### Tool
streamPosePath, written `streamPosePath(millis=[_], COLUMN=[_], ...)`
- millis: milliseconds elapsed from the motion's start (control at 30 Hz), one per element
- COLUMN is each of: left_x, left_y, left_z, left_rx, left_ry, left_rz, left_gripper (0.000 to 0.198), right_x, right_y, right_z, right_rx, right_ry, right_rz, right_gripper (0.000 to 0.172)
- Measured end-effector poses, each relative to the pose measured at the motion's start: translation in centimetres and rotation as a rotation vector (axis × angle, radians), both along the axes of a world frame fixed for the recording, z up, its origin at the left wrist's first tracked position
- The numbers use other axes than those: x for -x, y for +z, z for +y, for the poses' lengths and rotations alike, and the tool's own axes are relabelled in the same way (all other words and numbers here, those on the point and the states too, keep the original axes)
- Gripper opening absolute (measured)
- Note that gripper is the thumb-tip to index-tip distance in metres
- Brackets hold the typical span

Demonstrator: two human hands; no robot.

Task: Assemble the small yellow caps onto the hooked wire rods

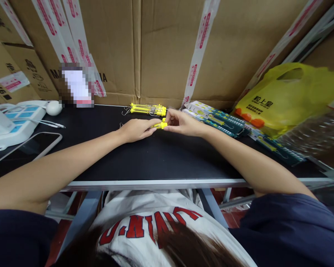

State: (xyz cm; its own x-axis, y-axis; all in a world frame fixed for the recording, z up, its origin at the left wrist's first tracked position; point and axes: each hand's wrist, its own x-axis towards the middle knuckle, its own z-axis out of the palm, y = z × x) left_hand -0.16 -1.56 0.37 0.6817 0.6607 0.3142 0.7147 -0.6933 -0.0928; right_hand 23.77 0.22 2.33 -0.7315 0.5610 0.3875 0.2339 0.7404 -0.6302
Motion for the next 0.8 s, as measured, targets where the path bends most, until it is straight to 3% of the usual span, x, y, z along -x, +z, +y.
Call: streamPosePath(millis=[233,400,633,800], left_x=[-0.2,-0.14,-0.08,-0.06], left_y=[-0.16,-0.19,-0.25,-0.12], left_z=[-0.15,-0.13,-0.04,-0.06], left_rx=[-0.006,-0.015,0.001,-0.007], left_ry=[-0.009,-0.01,-0.006,0.003], left_rz=[-0.015,-0.002,0.018,0.001], left_gripper=[0.046,0.046,0.047,0.046], right_x=[-0.34,-0.39,-0.44,-0.13], right_y=[0.48,0.12,0.23,0.1], right_z=[-0.17,-0.08,0.24,0.03], right_rx=[0.055,0.07,0.126,0.042], right_ry=[0.002,-0.033,-0.009,0.028], right_rz=[-0.037,-0.174,-0.142,-0.022], right_gripper=[0.042,0.057,0.038,0.037])
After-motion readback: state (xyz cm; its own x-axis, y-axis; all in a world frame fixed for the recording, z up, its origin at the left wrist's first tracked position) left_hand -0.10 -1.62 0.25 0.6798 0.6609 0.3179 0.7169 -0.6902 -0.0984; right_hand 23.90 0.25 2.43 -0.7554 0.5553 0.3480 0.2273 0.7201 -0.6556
